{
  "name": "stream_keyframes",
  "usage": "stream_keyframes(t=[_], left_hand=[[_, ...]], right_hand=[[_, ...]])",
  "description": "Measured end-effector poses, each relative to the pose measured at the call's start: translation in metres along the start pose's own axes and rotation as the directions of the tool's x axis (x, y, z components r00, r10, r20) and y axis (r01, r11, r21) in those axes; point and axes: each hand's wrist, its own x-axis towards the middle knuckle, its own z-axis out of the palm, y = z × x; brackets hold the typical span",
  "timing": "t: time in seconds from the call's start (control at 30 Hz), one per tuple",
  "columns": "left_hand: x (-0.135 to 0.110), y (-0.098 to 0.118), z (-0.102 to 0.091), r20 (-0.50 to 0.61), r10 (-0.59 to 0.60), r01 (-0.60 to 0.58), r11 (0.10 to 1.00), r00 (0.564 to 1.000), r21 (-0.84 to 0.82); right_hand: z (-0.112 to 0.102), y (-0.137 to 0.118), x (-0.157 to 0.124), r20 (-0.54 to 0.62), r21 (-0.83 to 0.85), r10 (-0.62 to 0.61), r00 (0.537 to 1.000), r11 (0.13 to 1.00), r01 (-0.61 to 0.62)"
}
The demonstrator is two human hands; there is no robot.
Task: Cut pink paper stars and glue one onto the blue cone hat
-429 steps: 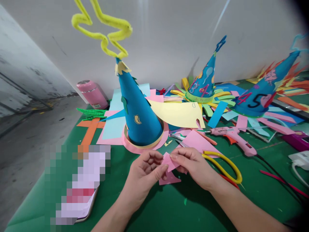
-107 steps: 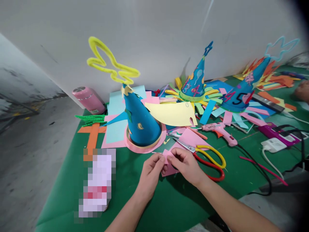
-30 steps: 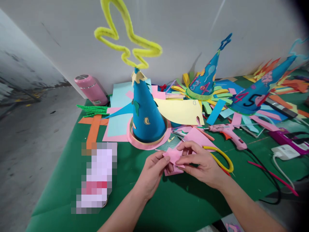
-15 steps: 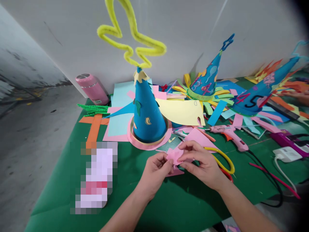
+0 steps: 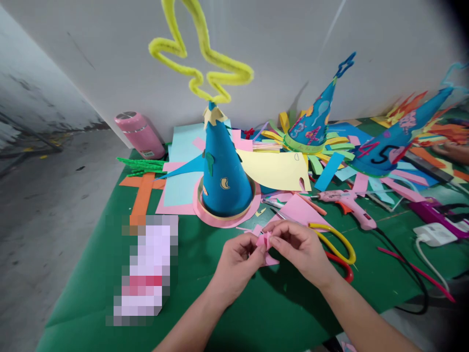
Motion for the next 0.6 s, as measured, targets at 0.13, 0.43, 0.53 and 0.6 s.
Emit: stream_keyframes(t=[0.13, 0.43, 0.53, 0.6], left_hand=[[0.0001, -0.0001, 0.0000, 0.005, -0.008, 0.008, 0.999, 1.000, -0.031], [-0.0017, 0.0003, -0.0001, 0.028, -0.006, 0.007, 1.000, 1.000, -0.005], [-0.0020, -0.0008, -0.0007, 0.034, -0.016, 0.016, 1.000, 0.999, -0.017], [-0.0019, -0.0003, -0.0007, 0.038, -0.027, 0.028, 0.999, 0.999, -0.030]], right_hand=[[0.0027, -0.0005, -0.0001, 0.005, 0.056, 0.060, 0.998, 0.997, -0.060], [0.0042, -0.0051, -0.0016, -0.026, -0.087, 0.054, 0.998, 0.995, -0.056], [0.0032, -0.0061, -0.0015, -0.019, -0.130, 0.043, 0.999, 0.990, -0.045], [0.0025, -0.0065, -0.0014, -0.015, -0.138, 0.034, 0.999, 0.990, -0.036]])
